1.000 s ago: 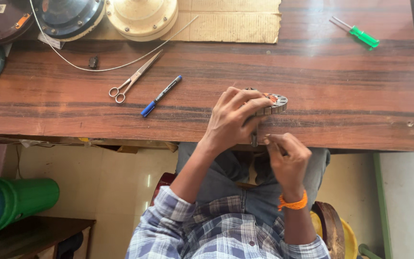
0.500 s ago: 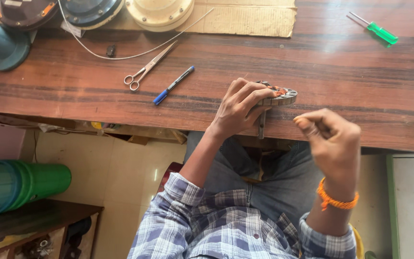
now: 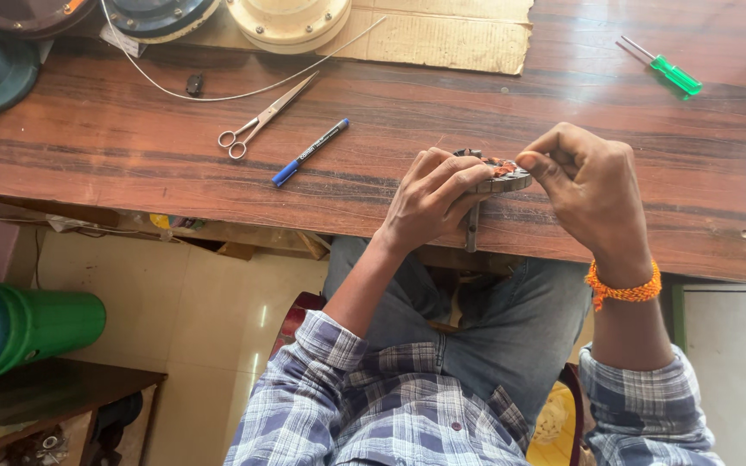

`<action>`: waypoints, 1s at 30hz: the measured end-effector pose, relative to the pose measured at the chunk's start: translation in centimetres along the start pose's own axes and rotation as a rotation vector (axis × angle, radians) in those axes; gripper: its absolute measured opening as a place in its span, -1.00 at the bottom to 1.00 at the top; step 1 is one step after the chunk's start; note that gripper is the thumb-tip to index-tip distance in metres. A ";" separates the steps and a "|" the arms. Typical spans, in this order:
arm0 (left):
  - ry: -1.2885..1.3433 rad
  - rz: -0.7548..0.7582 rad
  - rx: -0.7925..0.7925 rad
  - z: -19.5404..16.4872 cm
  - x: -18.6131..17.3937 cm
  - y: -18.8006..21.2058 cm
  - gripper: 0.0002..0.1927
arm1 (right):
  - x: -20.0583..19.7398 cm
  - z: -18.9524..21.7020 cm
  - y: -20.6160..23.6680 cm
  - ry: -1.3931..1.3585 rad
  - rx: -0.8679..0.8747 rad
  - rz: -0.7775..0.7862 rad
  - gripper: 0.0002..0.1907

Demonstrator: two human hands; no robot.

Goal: The person sits at a workbench fitting and pressing copper wire coils into the slots of a motor armature, working around the rotor by hand and occasionally steadying it on the table. Near the end they pick up a marker and mark the armature surface.

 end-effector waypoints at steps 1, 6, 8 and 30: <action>0.018 -0.007 -0.002 0.1 -0.1 0.0 -0.58 | 0.1 0.0 0.0 0.020 0.001 0.019 -0.88; 0.084 -0.025 0.012 0.2 -0.3 0.1 -0.54 | -0.5 -0.3 0.7 0.044 0.044 0.050 -0.87; 0.061 -0.020 0.002 0.3 -0.2 0.2 -0.54 | -0.7 -0.7 0.1 0.001 0.067 0.046 -0.87; -0.026 -0.031 -0.047 0.0 -0.3 -0.2 -0.54 | -1.0 1.7 -0.4 0.012 0.020 0.138 -0.87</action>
Point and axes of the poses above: each hand's wrist, its own y-axis away from the middle knuckle, its own x-axis out of the palm, z = x × y, the point moved 8 cm from there along -y, towards the middle knuckle, and after that the axes turned 1 degree about y, right-handed, at the moved point
